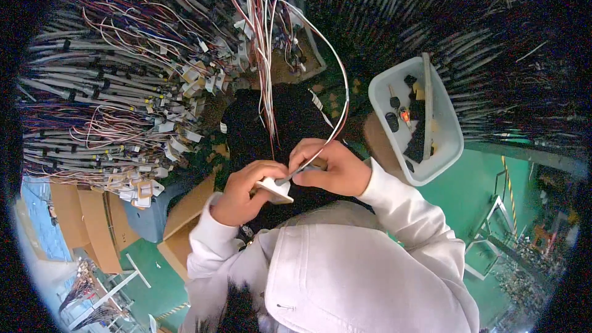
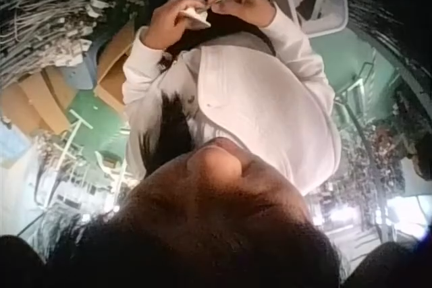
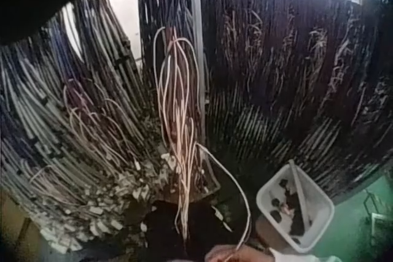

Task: Attaching and taping plastic components onto specific bundles within a large wiring harness assembly.

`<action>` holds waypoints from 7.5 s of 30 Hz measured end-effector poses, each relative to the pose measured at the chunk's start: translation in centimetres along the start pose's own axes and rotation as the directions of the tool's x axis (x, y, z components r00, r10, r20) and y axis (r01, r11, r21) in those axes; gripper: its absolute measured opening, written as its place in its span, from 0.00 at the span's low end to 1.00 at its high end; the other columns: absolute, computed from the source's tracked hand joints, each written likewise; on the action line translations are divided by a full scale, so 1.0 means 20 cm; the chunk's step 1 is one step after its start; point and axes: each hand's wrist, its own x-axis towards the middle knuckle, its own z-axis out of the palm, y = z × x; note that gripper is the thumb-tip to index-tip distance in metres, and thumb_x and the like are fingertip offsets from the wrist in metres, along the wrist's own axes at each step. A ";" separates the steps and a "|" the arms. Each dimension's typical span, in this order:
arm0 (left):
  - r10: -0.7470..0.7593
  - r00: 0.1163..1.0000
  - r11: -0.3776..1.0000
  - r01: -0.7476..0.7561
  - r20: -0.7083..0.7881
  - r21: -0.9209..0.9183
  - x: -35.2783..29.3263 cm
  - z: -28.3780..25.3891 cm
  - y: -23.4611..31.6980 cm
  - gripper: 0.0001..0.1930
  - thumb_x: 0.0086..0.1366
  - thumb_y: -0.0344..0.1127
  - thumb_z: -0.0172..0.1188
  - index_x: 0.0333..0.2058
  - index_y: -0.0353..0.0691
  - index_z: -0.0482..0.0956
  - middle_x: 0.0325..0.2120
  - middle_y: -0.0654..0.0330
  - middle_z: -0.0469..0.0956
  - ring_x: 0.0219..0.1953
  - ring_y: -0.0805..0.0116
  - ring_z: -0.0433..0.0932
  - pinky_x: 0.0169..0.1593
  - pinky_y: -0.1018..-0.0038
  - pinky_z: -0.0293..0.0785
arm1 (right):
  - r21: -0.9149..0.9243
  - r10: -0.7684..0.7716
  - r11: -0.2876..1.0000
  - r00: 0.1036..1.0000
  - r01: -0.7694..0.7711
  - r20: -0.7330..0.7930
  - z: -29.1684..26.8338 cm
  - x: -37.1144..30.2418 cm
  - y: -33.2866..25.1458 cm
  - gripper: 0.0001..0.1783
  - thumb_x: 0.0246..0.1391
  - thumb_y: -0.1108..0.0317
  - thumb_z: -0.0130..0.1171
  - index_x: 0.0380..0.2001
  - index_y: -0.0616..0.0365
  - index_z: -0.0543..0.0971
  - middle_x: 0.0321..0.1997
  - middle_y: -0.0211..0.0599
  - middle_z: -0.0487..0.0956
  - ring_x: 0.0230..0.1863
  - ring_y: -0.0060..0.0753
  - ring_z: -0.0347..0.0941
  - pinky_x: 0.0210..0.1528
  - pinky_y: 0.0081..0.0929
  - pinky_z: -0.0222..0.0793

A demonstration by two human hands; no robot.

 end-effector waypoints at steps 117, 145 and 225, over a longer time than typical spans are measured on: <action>-0.040 0.998 0.624 0.067 0.054 -0.779 0.55 0.32 -0.01 0.16 0.71 0.42 0.39 0.40 0.34 0.67 0.23 0.66 0.64 0.29 0.77 0.67 0.41 0.79 0.67 | 0.722 0.038 0.542 0.846 0.430 -0.532 -0.85 0.34 -0.05 0.22 0.59 0.70 0.46 0.55 0.68 0.62 0.27 0.26 0.67 0.21 0.14 0.56 0.23 0.14 0.56; -0.090 0.876 0.992 0.122 -0.474 0.037 -0.18 0.02 -0.08 0.09 0.65 0.35 0.48 0.34 0.38 0.75 0.28 0.54 0.78 0.33 0.53 0.78 0.35 0.68 0.72 | 0.234 -0.024 0.944 0.755 0.233 -0.655 0.16 0.23 -0.06 0.10 0.61 0.64 0.45 0.33 0.60 0.71 0.29 0.32 0.73 0.29 0.21 0.68 0.34 0.19 0.65; 0.094 0.992 0.739 -0.123 -0.080 -0.662 -0.16 0.13 0.05 0.27 0.49 0.23 0.58 0.45 0.41 0.53 0.48 0.49 0.64 0.45 0.64 0.71 0.50 0.67 0.69 | -0.187 -0.318 0.941 0.923 0.280 -0.216 0.22 -0.01 -0.30 0.06 0.43 0.84 0.60 0.27 0.64 0.77 0.28 0.38 0.76 0.26 0.27 0.75 0.28 0.20 0.71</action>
